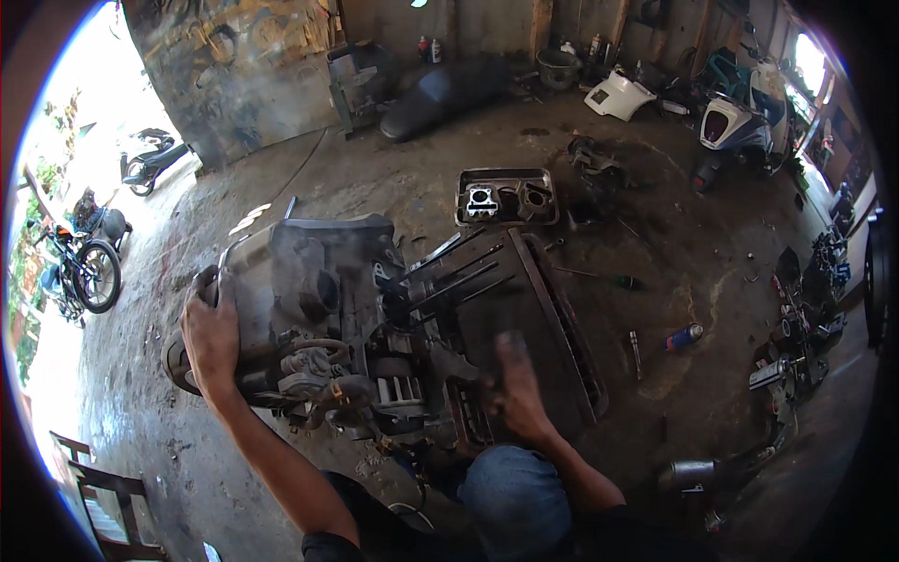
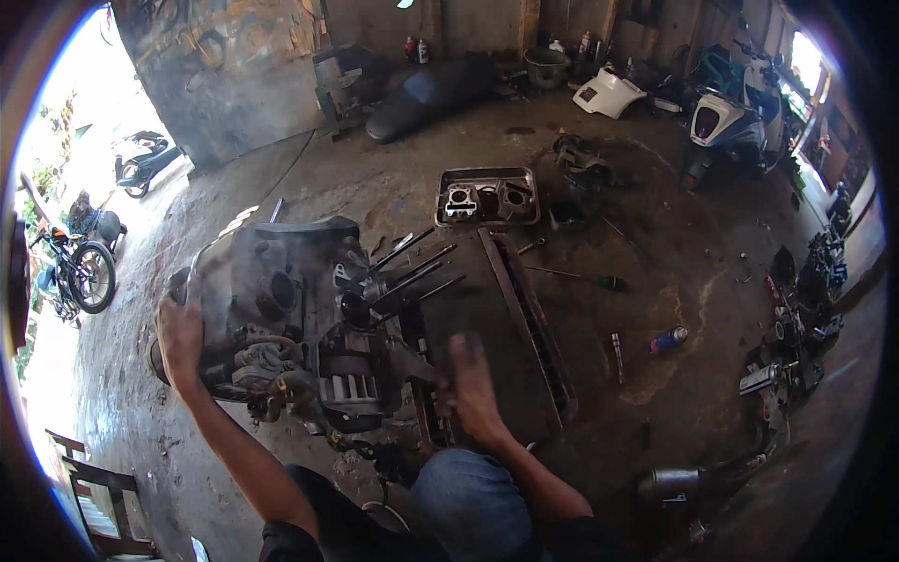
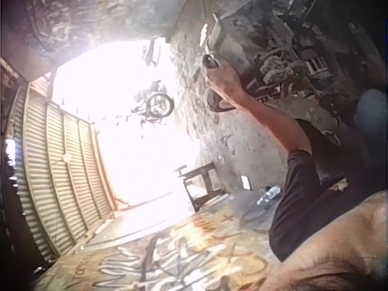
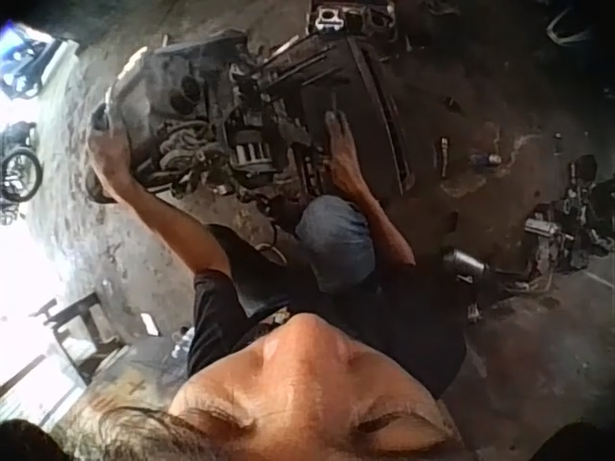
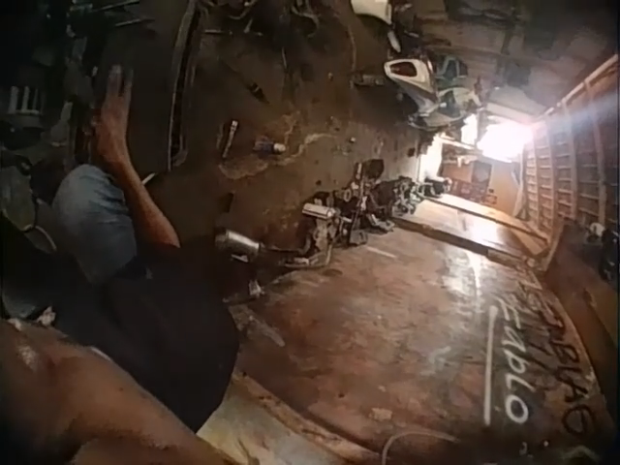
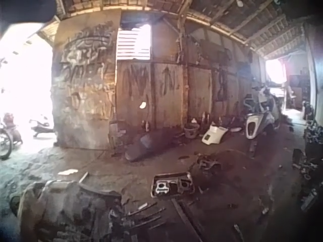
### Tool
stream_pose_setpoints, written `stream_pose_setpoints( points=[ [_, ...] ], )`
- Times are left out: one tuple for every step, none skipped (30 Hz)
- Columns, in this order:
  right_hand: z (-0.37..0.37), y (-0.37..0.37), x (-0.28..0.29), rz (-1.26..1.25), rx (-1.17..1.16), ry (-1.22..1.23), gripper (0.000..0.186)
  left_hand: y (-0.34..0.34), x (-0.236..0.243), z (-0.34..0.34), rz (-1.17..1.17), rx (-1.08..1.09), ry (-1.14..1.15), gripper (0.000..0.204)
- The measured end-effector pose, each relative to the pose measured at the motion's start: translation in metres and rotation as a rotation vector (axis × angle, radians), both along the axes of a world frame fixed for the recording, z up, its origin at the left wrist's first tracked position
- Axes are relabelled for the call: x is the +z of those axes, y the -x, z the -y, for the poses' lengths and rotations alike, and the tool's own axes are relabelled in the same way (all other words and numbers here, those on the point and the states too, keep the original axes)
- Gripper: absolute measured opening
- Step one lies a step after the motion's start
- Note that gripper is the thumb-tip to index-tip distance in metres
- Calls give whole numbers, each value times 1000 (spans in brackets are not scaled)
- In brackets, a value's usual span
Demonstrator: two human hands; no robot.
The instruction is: The recorder is disassembling or repairing a motorcycle engine, using a blow torch to heat components and a hammer to loosen them.
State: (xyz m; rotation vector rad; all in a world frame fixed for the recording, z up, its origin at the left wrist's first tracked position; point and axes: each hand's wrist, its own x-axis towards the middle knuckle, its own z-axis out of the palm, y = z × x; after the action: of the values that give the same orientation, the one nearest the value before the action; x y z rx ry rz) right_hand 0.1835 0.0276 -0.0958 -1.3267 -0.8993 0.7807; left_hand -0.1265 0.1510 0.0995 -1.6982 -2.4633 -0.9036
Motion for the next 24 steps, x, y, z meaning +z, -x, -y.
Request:
stream_pose_setpoints(
  points=[
    [2,-3,0,-1,2,-1,48,-1,1,2,-1,2,-1,53],
    [1,1,22,-339,164,199,45,0,3,7,-3,23,-7,53],
    [-2,3,34,-670,314,396,42,-1,4,7,3,31,-17,54],
    [-4,2,28,-670,319,393,42,-2,4,6,1,35,-21,54],
    [-4,-6,16,-744,249,358,45,-6,5,4,0,25,-19,54],
    [-2,-11,0,-820,180,327,48,-8,4,5,-4,20,-14,54],
    [3,-14,-28,-815,173,325,48,-9,5,6,2,14,-13,54],
    [8,-18,-66,-274,142,134,46,-12,5,3,13,-15,-21,54],
    [4,-12,-62,260,121,-54,45,-9,3,2,16,-26,-28,54],
    [6,-13,-54,262,124,-57,45,-9,3,2,18,-22,-31,54],
    [4,3,3,-121,171,201,42,1,1,5,-7,18,-21,54],
    [4,10,35,-490,194,461,40,5,0,6,-18,41,-12,54],
    [6,4,36,-481,189,457,40,1,0,5,-8,37,-15,54],
    [9,-2,34,-494,78,357,42,-2,1,5,16,13,-25,55],
    [11,-9,33,-507,-32,256,44,-2,2,5,40,-12,-35,55],
    [11,-14,37,-504,-25,255,44,1,-1,3,42,-5,-38,55],
    [11,-23,46,-530,-54,203,41,5,-6,-1,34,-38,-86,56],
    [12,-28,54,-560,-82,158,37,7,-10,-2,22,-70,-128,56],
    [11,-31,61,-589,-110,112,34,7,-10,-1,23,-64,-123,56],
    [9,-31,68,-587,-114,114,34,4,-6,0,31,-62,-126,55],
    [5,-29,76,-518,-29,142,38,3,-5,1,39,-59,-129,54],
    [3,-26,80,-449,55,170,42,5,-7,1,42,-63,-126,54],
    [2,-18,79,-447,56,168,42,10,-9,1,32,-63,-143,55],
    [-3,-10,76,-349,63,254,46,9,-11,-1,25,-69,-161,55]
  ],
)
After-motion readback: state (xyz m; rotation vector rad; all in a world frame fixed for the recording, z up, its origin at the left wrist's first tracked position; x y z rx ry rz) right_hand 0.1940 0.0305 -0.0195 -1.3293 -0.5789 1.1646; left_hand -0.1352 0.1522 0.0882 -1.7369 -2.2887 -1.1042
